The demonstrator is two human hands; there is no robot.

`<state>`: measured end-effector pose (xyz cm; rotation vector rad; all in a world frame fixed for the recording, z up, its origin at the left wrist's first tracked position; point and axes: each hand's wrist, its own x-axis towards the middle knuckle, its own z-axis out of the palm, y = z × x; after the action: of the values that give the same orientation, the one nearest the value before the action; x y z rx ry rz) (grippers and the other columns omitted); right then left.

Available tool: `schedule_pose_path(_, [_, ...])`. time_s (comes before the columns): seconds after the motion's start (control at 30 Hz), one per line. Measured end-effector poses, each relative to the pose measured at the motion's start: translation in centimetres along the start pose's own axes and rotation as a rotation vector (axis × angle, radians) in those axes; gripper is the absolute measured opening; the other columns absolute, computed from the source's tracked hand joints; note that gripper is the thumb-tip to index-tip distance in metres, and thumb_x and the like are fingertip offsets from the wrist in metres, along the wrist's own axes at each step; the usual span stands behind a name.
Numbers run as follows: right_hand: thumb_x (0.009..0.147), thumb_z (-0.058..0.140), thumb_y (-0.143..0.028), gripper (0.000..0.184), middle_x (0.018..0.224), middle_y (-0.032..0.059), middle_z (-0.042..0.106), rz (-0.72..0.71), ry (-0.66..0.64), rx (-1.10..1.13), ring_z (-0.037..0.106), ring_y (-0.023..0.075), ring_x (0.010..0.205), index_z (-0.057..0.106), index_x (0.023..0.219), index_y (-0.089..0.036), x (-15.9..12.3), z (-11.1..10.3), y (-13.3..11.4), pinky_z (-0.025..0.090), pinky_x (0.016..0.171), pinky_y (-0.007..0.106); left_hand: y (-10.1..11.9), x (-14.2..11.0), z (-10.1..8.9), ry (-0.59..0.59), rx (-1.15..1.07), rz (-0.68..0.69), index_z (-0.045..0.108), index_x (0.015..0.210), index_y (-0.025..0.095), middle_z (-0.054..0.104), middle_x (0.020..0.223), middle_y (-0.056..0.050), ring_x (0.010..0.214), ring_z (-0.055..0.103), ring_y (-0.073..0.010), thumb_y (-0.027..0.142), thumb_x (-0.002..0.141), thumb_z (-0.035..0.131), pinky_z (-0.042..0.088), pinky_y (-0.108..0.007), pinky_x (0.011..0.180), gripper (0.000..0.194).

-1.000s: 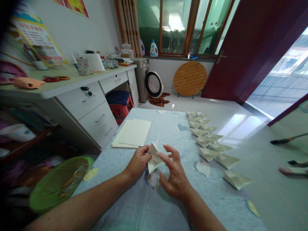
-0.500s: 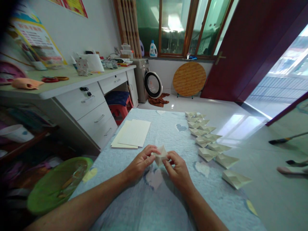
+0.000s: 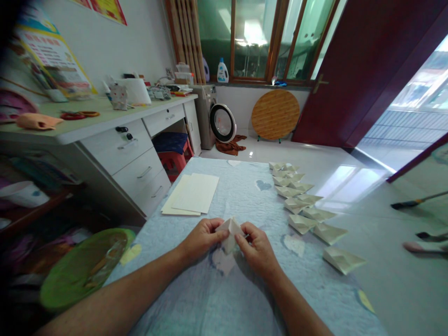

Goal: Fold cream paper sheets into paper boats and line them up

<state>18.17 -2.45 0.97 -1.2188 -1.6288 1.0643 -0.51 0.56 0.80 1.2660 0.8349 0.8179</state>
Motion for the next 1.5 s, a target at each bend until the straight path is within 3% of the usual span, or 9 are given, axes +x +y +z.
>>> schedule_pose_path(0.17, [0.088, 0.056, -0.036, 0.028, 0.066, -0.0013, 0.053, -0.048, 0.043, -0.068, 0.048, 0.0123, 0.059, 0.052, 0.065, -0.02, 0.1, 0.0, -0.1, 0.04, 0.054, 0.024, -0.1, 0.0, 0.1, 0.044, 0.011, -0.01, 0.066, 0.073, 0.012, 0.051, 0.061, 0.001, 0.054, 0.04, -0.0096, 0.054, 0.074, 0.072, 0.03, -0.021, 0.052, 0.043])
schedule_pose_path(0.3, [0.082, 0.059, -0.027, 0.006, 0.107, 0.0075, 0.058, -0.201, 0.168, -0.199, 0.057, 0.0197, 0.093, 0.058, 0.082, -0.021, -0.1, 0.1, -0.2, 0.048, 0.077, 0.031, -0.4, 0.0, 0.2, 0.048, 0.072, -0.012, 0.066, 0.073, 0.012, 0.051, 0.062, 0.001, 0.054, 0.04, -0.0097, 0.051, 0.077, 0.07, 0.029, -0.02, 0.05, 0.039])
schedule_pose_path(0.4, [0.077, 0.066, -0.026, 0.029, 0.125, 0.0102, 0.049, -0.251, 0.218, -0.296, 0.05, 0.0262, 0.115, 0.056, 0.104, -0.023, -0.3, 0.4, 0.0, 0.047, 0.091, 0.04, -0.3, -0.1, 0.4, 0.061, 0.141, 0.016, 0.066, 0.075, 0.013, 0.053, 0.064, 0.002, 0.057, 0.042, -0.0107, 0.045, 0.079, 0.068, 0.031, -0.02, 0.051, 0.032])
schedule_pose_path(0.47, [0.075, 0.07, -0.026, 0.034, 0.126, 0.0108, 0.047, -0.28, 0.26, -0.353, 0.046, 0.0286, 0.12, 0.052, 0.104, -0.024, -0.4, 0.7, 0.2, 0.043, 0.097, 0.046, -0.2, -0.1, 0.7, 0.072, 0.176, 0.042, 0.066, 0.077, 0.014, 0.054, 0.066, 0.002, 0.06, 0.044, -0.0113, 0.04, 0.08, 0.067, 0.033, -0.02, 0.053, 0.026])
schedule_pose_path(0.57, [0.076, 0.07, -0.025, 0.025, 0.123, 0.0107, 0.048, -0.311, 0.315, -0.432, 0.044, 0.0301, 0.119, 0.052, 0.094, -0.023, -0.4, 1.1, 0.3, 0.039, 0.1, 0.05, -0.1, -0.2, 1.0, 0.092, 0.205, 0.046, 0.065, 0.079, 0.014, 0.055, 0.068, 0.002, 0.062, 0.046, -0.0116, 0.034, 0.079, 0.066, 0.035, -0.02, 0.056, 0.02])
schedule_pose_path(0.73, [0.085, 0.059, -0.02, 0.004, 0.116, 0.0101, 0.05, -0.312, 0.287, -0.456, 0.049, 0.027, 0.108, 0.057, 0.082, -0.022, -0.4, 1.2, 0.2, 0.043, 0.091, 0.045, 0.0, -0.2, 1.2, 0.099, 0.265, 0.049, 0.063, 0.079, 0.015, 0.054, 0.068, 0.003, 0.061, 0.046, -0.0113, 0.035, 0.081, 0.064, 0.034, -0.021, 0.055, 0.02])
schedule_pose_path(0.93, [0.088, 0.055, -0.019, 0.007, 0.115, 0.0099, 0.051, -0.331, 0.244, -0.428, 0.049, 0.0255, 0.107, 0.059, 0.083, -0.022, -0.5, 1.1, 0.1, 0.044, 0.091, 0.043, 0.0, -0.1, 1.2, 0.108, 0.322, 0.089, 0.062, 0.074, 0.016, 0.05, 0.068, 0.002, 0.064, 0.045, -0.0119, 0.05, 0.089, 0.056, 0.034, -0.022, 0.057, 0.038])
schedule_pose_path(1.27, [0.086, 0.055, -0.018, 0.01, 0.11, 0.0083, 0.053, -0.273, 0.253, -0.334, 0.05, 0.0251, 0.108, 0.055, 0.076, -0.022, -0.4, 1.0, 0.2, 0.041, 0.094, 0.042, 0.0, 0.0, 1.2, 0.247, 0.468, 0.131, 0.056, 0.064, 0.016, 0.051, 0.066, 0.002, 0.064, 0.048, -0.0129, 0.037, 0.084, 0.06, 0.034, -0.023, 0.058, 0.03])
schedule_pose_path(1.5, [0.083, 0.056, -0.015, 0.009, 0.111, 0.0086, 0.053, -0.343, 0.245, -0.384, 0.051, 0.0245, 0.105, 0.056, 0.077, -0.022, -0.5, 1.3, 0.1, 0.043, 0.09, 0.04, -0.3, 0.2, 1.5, 0.315, 0.518, 0.156, 0.054, 0.059, 0.017, 0.047, 0.059, 0.003, 0.059, 0.045, -0.0122, 0.036, 0.083, 0.062, 0.032, -0.024, 0.056, 0.032])
